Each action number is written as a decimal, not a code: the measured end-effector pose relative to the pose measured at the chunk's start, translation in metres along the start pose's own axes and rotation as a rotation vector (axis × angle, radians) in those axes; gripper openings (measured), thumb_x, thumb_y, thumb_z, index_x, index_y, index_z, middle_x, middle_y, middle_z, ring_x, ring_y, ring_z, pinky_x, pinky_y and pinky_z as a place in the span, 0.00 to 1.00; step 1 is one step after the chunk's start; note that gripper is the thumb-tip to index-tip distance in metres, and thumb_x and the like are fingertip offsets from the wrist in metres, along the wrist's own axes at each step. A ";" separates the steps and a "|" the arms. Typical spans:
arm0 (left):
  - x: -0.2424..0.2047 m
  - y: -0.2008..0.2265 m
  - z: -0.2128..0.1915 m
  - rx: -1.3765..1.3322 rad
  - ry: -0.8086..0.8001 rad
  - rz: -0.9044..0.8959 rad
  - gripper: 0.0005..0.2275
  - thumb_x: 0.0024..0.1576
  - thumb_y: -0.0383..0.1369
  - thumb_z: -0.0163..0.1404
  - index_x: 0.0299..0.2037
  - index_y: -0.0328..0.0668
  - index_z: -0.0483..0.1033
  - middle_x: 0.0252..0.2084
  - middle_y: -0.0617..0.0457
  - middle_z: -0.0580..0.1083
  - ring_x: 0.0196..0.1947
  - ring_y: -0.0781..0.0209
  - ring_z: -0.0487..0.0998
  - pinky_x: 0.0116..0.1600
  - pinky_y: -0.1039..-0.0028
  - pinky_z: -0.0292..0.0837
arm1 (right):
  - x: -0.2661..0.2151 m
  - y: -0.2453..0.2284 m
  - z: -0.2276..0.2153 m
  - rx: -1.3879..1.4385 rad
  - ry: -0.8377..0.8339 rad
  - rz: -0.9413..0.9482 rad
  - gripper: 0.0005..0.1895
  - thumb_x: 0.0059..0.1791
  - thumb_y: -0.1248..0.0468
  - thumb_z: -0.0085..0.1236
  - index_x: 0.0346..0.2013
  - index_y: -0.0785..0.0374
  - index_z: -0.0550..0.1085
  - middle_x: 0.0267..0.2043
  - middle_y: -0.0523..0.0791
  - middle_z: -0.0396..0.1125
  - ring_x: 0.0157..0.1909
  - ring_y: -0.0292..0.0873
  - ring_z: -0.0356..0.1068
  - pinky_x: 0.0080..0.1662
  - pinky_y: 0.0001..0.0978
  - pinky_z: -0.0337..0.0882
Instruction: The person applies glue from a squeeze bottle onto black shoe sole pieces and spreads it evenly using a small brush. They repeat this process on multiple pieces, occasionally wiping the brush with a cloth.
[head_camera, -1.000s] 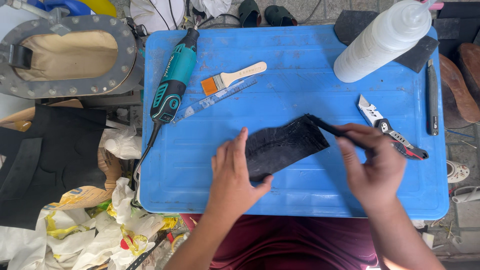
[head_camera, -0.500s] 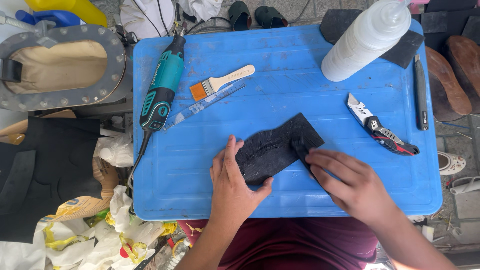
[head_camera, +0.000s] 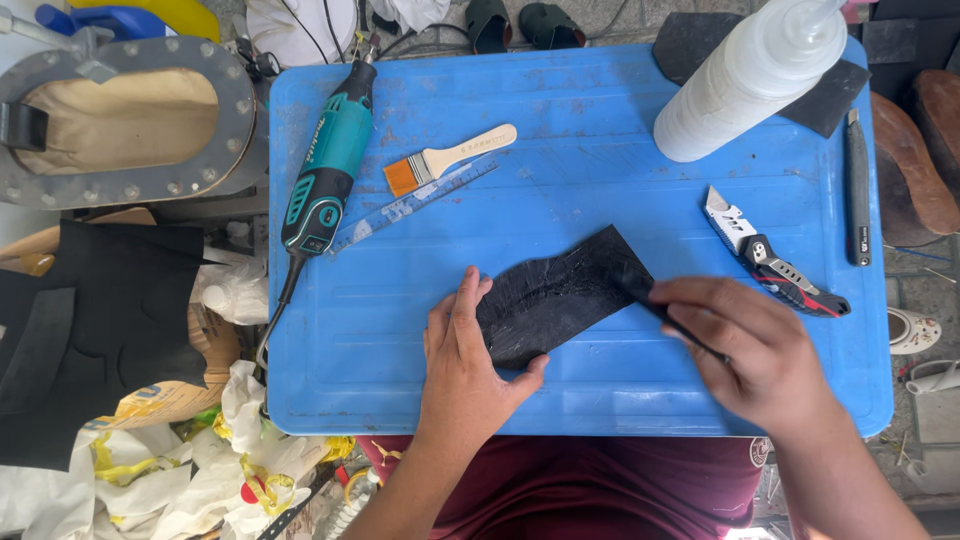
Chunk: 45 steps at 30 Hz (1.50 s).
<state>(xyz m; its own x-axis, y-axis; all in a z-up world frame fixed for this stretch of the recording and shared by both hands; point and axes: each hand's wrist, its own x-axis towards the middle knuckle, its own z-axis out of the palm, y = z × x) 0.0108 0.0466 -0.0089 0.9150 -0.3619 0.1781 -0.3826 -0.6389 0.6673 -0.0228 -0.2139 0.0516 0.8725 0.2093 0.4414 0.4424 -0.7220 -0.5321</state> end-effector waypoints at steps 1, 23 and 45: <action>0.001 -0.001 0.000 0.002 -0.007 -0.003 0.54 0.40 0.38 0.71 0.72 0.31 0.43 0.63 0.37 0.68 0.62 0.39 0.66 0.66 0.48 0.60 | -0.001 0.004 -0.001 -0.043 0.022 -0.010 0.13 0.43 0.75 0.63 0.39 0.67 0.70 0.49 0.52 0.72 0.51 0.54 0.76 0.48 0.41 0.77; 0.004 -0.006 -0.004 -0.030 -0.009 0.048 0.53 0.40 0.37 0.71 0.73 0.34 0.46 0.63 0.41 0.68 0.64 0.41 0.67 0.67 0.50 0.61 | 0.009 -0.010 0.023 -0.066 -0.017 -0.264 0.10 0.45 0.73 0.63 0.38 0.68 0.71 0.48 0.52 0.72 0.49 0.53 0.76 0.46 0.41 0.78; 0.000 -0.016 -0.005 -0.106 0.058 0.179 0.54 0.42 0.36 0.72 0.74 0.35 0.43 0.71 0.32 0.57 0.66 0.33 0.66 0.69 0.51 0.65 | 0.021 -0.030 0.052 -0.084 -0.070 -0.268 0.11 0.42 0.73 0.63 0.37 0.68 0.72 0.48 0.52 0.73 0.50 0.54 0.77 0.45 0.41 0.78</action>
<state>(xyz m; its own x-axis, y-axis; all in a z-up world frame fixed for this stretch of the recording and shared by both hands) 0.0178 0.0599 -0.0163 0.8405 -0.4217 0.3401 -0.5271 -0.4915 0.6932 -0.0072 -0.1535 0.0388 0.7401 0.4430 0.5060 0.6432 -0.6860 -0.3402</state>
